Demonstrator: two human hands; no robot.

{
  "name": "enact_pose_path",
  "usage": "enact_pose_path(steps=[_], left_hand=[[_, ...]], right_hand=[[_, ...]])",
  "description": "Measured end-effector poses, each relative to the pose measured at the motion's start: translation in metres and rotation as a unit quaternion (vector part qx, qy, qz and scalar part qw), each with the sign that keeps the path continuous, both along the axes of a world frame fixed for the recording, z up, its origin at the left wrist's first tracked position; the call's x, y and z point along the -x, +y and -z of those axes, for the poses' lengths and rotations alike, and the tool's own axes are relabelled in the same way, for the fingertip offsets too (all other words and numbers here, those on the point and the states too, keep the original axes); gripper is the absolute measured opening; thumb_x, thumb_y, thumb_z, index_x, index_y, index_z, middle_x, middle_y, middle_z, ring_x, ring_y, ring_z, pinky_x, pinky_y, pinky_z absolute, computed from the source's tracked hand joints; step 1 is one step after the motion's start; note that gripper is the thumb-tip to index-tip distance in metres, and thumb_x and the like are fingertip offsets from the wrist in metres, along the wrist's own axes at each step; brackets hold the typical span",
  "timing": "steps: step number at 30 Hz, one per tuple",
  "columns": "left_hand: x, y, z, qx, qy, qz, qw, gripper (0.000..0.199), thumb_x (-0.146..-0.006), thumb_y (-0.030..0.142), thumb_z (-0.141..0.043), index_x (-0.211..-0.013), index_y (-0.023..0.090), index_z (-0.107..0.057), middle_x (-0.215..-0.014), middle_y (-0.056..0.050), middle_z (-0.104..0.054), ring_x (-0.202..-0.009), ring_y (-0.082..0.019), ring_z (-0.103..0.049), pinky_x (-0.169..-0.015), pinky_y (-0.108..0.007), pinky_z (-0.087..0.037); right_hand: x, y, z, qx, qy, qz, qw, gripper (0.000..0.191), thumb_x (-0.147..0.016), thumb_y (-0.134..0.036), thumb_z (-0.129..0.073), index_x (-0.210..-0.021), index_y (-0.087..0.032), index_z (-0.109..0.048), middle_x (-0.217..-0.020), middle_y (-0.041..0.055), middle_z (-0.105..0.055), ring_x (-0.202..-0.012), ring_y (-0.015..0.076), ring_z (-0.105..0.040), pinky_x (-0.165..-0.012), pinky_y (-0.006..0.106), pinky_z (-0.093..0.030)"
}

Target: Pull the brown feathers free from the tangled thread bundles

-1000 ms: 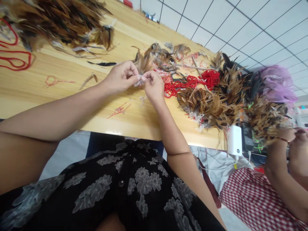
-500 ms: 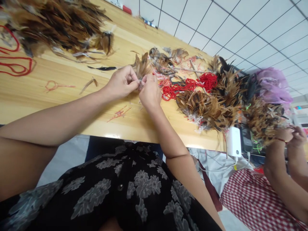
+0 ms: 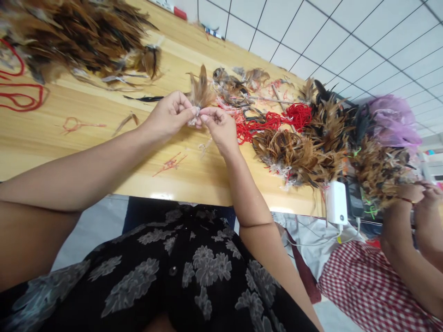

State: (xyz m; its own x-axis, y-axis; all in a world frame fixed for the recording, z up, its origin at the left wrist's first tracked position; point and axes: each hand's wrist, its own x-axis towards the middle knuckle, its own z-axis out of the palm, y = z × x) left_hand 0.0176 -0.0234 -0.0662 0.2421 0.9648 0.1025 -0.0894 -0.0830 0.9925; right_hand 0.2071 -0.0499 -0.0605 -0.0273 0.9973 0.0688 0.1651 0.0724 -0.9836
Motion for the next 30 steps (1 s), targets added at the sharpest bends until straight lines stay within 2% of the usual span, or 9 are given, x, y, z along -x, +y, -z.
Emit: enact_pose_path(steps=[2,6,11,15,18,22,26,28,30], left_hand=[[0.000,0.001,0.003,0.003,-0.015,0.003,1.000,0.052,-0.114,0.032,-0.103,-0.093,0.029,-0.055,-0.075,0.003,-0.078,-0.078,-0.021,-0.082,-0.075,-0.034,-0.064],[0.000,0.001,0.006,-0.010,-0.009,0.020,1.000,0.053,-0.116,0.041,-0.102,-0.095,0.030,-0.054,-0.075,0.003,-0.076,-0.082,-0.023,-0.084,-0.077,-0.037,-0.064],[0.001,0.000,0.007,-0.022,0.049,0.028,0.998,0.045,-0.123,0.025,-0.090,-0.102,0.031,-0.051,-0.074,0.007,-0.069,-0.083,-0.020,-0.076,-0.085,-0.039,-0.060],[0.001,0.000,0.011,-0.048,0.081,0.035,0.995,0.048,-0.120,0.025,-0.092,-0.098,0.031,-0.050,-0.078,0.004,-0.072,-0.077,-0.020,-0.075,-0.078,-0.040,-0.058],[0.000,0.000,0.015,-0.083,0.071,0.007,0.994,0.048,-0.117,0.032,-0.095,-0.097,0.031,-0.051,-0.077,0.003,-0.071,-0.085,-0.024,-0.081,-0.086,-0.041,-0.063],[0.001,-0.001,0.012,-0.098,0.073,-0.020,0.992,0.046,-0.113,0.022,-0.091,-0.093,0.033,-0.051,-0.075,0.002,-0.071,-0.104,-0.031,-0.085,-0.103,-0.047,-0.065],[0.006,-0.005,0.001,-0.113,0.115,-0.068,0.985,0.046,-0.107,0.013,-0.088,-0.091,0.034,-0.051,-0.079,0.001,-0.072,-0.111,-0.031,-0.084,-0.111,-0.048,-0.063],[0.008,-0.006,-0.004,-0.116,0.123,-0.076,0.983,0.047,-0.106,0.015,-0.093,-0.093,0.033,-0.052,-0.081,0.001,-0.073,-0.108,-0.030,-0.084,-0.111,-0.047,-0.063],[0.010,-0.007,-0.005,-0.104,0.103,-0.053,0.988,0.046,-0.110,0.024,-0.097,-0.097,0.032,-0.054,-0.082,0.003,-0.074,-0.104,-0.027,-0.085,-0.107,-0.044,-0.065]], right_hand=[[0.001,0.003,0.005,-0.019,0.007,0.003,1.000,0.067,-0.089,-0.090,-0.103,-0.104,-0.029,-0.078,-0.096,0.0014,-0.082,-0.099,0.0224,-0.082,-0.100,0.046,-0.076],[0.003,0.007,0.015,-0.039,-0.013,-0.013,0.999,0.066,-0.092,-0.091,-0.100,-0.109,-0.032,-0.077,-0.093,0.0003,-0.079,-0.095,0.0231,-0.082,-0.097,0.048,-0.077],[-0.002,0.011,0.026,-0.047,-0.028,-0.006,0.998,0.064,-0.097,-0.090,-0.097,-0.108,-0.031,-0.073,-0.091,-0.0002,-0.077,-0.092,0.0223,-0.082,-0.096,0.047,-0.077],[-0.003,0.011,0.032,-0.058,-0.089,0.007,0.994,0.054,-0.111,-0.082,-0.086,-0.111,-0.030,-0.070,-0.095,0.0008,-0.076,-0.095,0.0229,-0.082,-0.101,0.048,-0.077],[0.005,0.002,0.026,-0.083,-0.199,0.042,0.976,0.040,-0.125,-0.067,-0.070,-0.115,-0.028,-0.069,-0.113,0.0058,-0.077,-0.113,0.0264,-0.083,-0.113,0.055,-0.076],[0.021,-0.016,0.010,-0.108,-0.322,0.088,0.936,0.028,-0.131,-0.050,-0.057,-0.125,-0.026,-0.071,-0.137,0.0121,-0.073,-0.141,0.0339,-0.079,-0.126,0.063,-0.071],[0.023,-0.020,0.003,-0.125,-0.325,0.068,0.935,0.022,-0.129,-0.042,-0.060,-0.123,-0.027,-0.075,-0.137,0.0113,-0.075,-0.142,0.0330,-0.078,-0.131,0.062,-0.070],[0.016,-0.013,0.005,-0.132,-0.297,0.029,0.945,0.022,-0.128,-0.043,-0.064,-0.118,-0.027,-0.077,-0.131,0.0089,-0.078,-0.137,0.0301,-0.078,-0.133,0.061,-0.069],[0.007,-0.007,0.006,-0.131,-0.259,0.012,0.957,0.026,-0.127,-0.048,-0.070,-0.113,-0.027,-0.078,-0.122,0.0067,-0.080,-0.132,0.0277,-0.079,-0.135,0.059,-0.068]])
